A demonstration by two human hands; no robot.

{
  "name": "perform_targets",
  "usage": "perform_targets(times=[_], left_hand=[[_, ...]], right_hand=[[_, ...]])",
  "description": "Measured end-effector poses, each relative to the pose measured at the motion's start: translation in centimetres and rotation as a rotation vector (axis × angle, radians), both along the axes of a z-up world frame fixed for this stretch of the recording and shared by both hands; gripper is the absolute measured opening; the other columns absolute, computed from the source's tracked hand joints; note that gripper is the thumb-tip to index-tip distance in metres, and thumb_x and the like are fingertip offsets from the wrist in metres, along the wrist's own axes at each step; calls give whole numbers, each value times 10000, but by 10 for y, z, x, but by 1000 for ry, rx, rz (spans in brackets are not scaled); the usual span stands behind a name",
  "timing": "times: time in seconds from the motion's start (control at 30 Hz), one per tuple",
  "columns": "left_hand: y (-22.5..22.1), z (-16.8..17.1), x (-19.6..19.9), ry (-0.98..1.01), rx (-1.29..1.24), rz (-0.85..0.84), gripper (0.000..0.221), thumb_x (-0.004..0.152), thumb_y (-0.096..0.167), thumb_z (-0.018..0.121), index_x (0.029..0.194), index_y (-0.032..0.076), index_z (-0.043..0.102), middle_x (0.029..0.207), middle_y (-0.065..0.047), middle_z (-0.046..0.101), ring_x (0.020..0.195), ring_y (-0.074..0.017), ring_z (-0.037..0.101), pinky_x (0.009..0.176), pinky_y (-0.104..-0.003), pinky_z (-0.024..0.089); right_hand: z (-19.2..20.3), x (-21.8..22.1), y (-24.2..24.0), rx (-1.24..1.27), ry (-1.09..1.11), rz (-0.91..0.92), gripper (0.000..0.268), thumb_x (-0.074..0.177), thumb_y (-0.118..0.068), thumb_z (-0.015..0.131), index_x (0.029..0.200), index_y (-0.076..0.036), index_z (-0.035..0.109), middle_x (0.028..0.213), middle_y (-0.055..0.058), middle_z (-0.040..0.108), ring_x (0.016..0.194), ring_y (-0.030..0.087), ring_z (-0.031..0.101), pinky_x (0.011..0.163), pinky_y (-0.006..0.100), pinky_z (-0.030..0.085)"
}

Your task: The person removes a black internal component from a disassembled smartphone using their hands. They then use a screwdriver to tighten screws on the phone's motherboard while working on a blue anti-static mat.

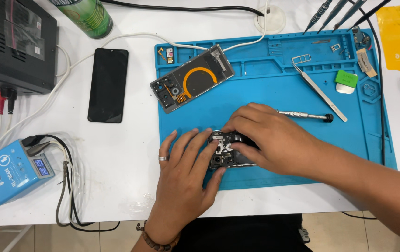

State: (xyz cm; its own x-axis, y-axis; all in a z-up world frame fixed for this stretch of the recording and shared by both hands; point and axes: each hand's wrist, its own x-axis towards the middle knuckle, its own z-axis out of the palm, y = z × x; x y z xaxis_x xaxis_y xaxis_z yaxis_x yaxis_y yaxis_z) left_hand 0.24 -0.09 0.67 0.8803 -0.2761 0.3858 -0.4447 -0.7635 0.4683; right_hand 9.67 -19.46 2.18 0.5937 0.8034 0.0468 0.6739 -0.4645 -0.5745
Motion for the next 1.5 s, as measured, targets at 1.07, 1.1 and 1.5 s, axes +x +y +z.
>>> perform_targets(times=[1.07,1.1,1.5], left_hand=[[4,-1,-9,-140,136,2,106,888,172,701,897,69,677,1093,-125,651,1081,-319,574,1007,-560,364],[3,-1,-9,-162,141,-1,103,894,164,699,870,68,669,1079,-128,657,1062,-313,583,998,-559,375],[3,1,-9,-213,145,-108,99,950,49,557,921,33,650,1063,-161,629,1021,-310,609,978,-527,441]], right_hand=[[-10,-5,-2,30,-95,31,316,848,-130,676,1138,-31,599,1025,126,556,921,287,534,752,393,486],[-10,-5,-2,26,-100,31,321,847,-128,678,1141,-28,599,1026,127,556,918,286,534,749,391,489],[-10,-6,-2,18,-95,23,327,841,-141,687,1139,-42,596,1028,119,554,919,285,531,747,394,485]])
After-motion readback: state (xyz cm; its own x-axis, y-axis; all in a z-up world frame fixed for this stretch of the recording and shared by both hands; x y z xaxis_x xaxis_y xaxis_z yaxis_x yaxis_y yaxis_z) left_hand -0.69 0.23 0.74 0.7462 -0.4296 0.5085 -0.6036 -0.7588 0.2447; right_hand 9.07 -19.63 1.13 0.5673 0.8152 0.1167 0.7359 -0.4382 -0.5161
